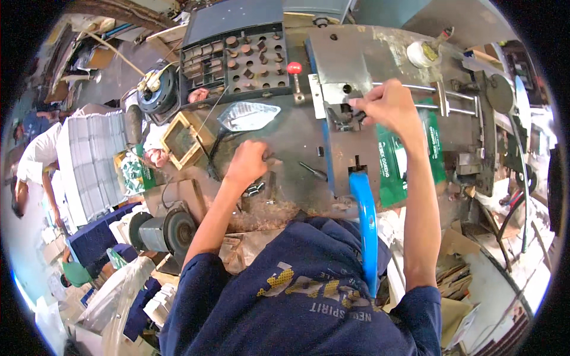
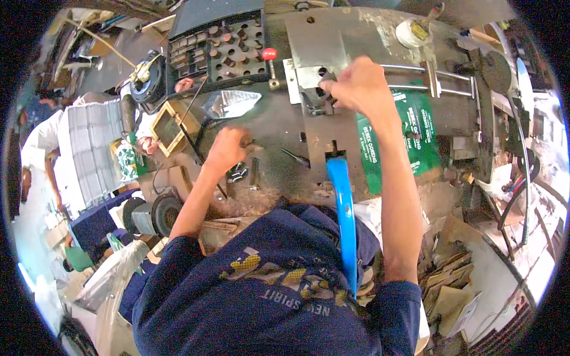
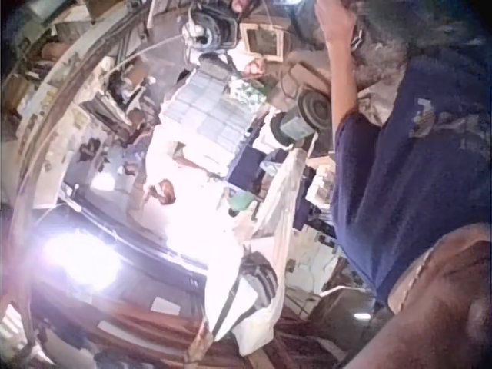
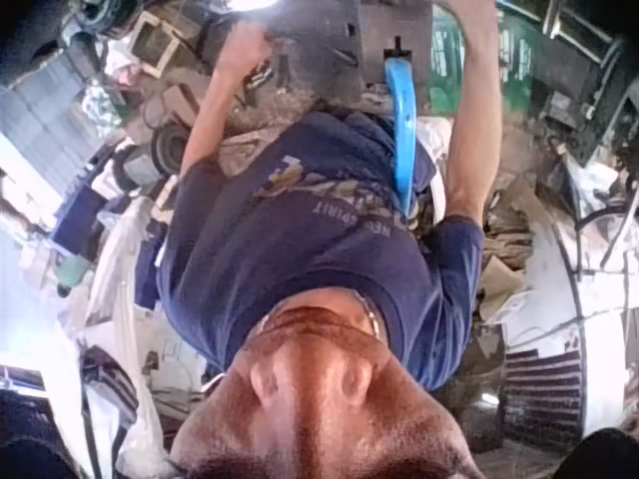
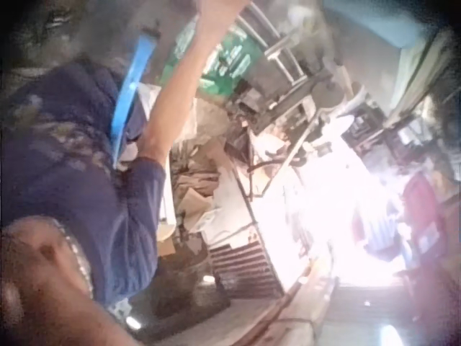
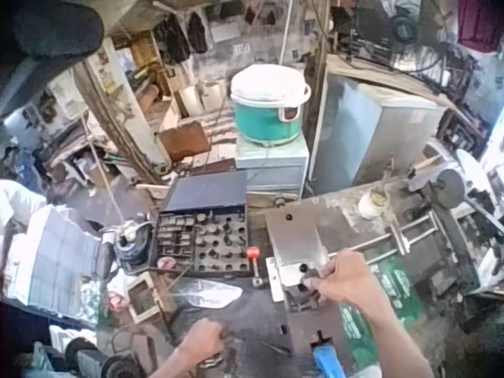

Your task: The person cuts metal strips using a manual shearing machine, shapes them with a bending machine, and fits the strips into grooves on a die board.

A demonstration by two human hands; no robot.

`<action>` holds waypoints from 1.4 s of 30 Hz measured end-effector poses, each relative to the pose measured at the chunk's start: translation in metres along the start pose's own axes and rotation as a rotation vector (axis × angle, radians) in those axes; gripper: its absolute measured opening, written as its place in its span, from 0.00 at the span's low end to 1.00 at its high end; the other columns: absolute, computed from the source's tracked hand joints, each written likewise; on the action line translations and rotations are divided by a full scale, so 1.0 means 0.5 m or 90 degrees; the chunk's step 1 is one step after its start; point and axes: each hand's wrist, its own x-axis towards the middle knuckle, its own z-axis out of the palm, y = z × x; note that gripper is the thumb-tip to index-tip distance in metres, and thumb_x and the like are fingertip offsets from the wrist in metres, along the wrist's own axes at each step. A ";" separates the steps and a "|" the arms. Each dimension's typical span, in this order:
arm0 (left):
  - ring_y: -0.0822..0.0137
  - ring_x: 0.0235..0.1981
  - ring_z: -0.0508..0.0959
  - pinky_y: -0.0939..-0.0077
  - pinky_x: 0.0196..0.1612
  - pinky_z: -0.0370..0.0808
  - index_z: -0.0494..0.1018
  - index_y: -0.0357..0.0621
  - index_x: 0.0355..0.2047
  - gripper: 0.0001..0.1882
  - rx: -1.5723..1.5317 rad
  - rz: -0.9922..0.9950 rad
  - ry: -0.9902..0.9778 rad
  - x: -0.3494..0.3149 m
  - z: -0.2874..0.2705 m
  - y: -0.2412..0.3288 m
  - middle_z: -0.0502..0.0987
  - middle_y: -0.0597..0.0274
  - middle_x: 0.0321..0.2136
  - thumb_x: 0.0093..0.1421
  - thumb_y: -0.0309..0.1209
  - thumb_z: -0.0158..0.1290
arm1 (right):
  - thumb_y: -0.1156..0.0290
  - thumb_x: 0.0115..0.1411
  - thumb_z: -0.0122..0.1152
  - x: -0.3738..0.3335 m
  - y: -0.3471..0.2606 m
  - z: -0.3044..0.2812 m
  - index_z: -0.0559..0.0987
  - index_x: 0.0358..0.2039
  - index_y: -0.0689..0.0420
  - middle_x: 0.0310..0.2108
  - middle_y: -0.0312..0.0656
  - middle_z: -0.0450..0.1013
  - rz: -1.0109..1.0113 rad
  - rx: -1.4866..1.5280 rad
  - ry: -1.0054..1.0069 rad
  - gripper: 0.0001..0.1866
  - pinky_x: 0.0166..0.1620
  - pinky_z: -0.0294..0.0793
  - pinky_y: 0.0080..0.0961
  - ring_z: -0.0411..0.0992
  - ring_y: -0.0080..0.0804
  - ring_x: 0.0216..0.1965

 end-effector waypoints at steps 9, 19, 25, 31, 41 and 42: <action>0.48 0.34 0.81 0.61 0.41 0.77 0.78 0.36 0.37 0.09 -0.202 0.177 0.218 0.058 0.001 -0.054 0.80 0.45 0.33 0.57 0.27 0.60 | 0.60 0.48 0.73 -0.041 -0.014 0.062 0.81 0.31 0.67 0.30 0.59 0.79 -0.081 -0.155 0.164 0.21 0.43 0.79 0.42 0.79 0.56 0.36; 0.74 0.31 0.81 0.79 0.36 0.78 0.75 0.31 0.39 0.06 -0.649 0.426 0.401 0.237 -0.139 0.241 0.82 0.57 0.31 0.64 0.22 0.55 | 0.49 0.53 0.70 -0.116 0.042 0.033 0.84 0.38 0.65 0.30 0.55 0.80 -0.057 -0.176 0.175 0.27 0.41 0.78 0.38 0.80 0.50 0.34; 0.49 0.34 0.79 0.69 0.36 0.76 0.72 0.31 0.39 0.09 -0.232 0.666 0.232 0.240 -0.198 0.265 0.75 0.47 0.31 0.57 0.15 0.50 | 0.54 0.56 0.68 -0.204 0.034 0.007 0.83 0.38 0.61 0.33 0.52 0.81 0.003 -0.078 0.073 0.21 0.42 0.78 0.40 0.80 0.50 0.37; 0.49 0.36 0.79 0.62 0.40 0.76 0.73 0.32 0.39 0.10 -0.102 0.623 0.242 0.261 -0.211 0.199 0.76 0.47 0.34 0.56 0.14 0.51 | 0.64 0.57 0.66 -0.189 0.018 0.070 0.82 0.36 0.60 0.32 0.50 0.79 -0.204 -0.021 0.178 0.13 0.41 0.77 0.40 0.78 0.49 0.36; 0.46 0.46 0.76 0.59 0.48 0.76 0.74 0.40 0.35 0.09 0.281 0.701 0.108 0.261 -0.276 0.319 0.76 0.51 0.39 0.52 0.21 0.54 | 0.66 0.59 0.61 -0.098 0.017 0.200 0.75 0.52 0.64 0.47 0.50 0.75 -0.295 -0.322 0.252 0.23 0.57 0.59 0.50 0.66 0.46 0.55; 0.46 0.45 0.76 0.58 0.46 0.76 0.75 0.39 0.34 0.08 0.251 0.743 0.129 0.272 -0.277 0.318 0.77 0.50 0.38 0.51 0.22 0.55 | 0.66 0.59 0.61 -0.100 0.025 0.198 0.75 0.52 0.64 0.47 0.50 0.75 -0.303 -0.316 0.240 0.23 0.57 0.59 0.50 0.66 0.46 0.55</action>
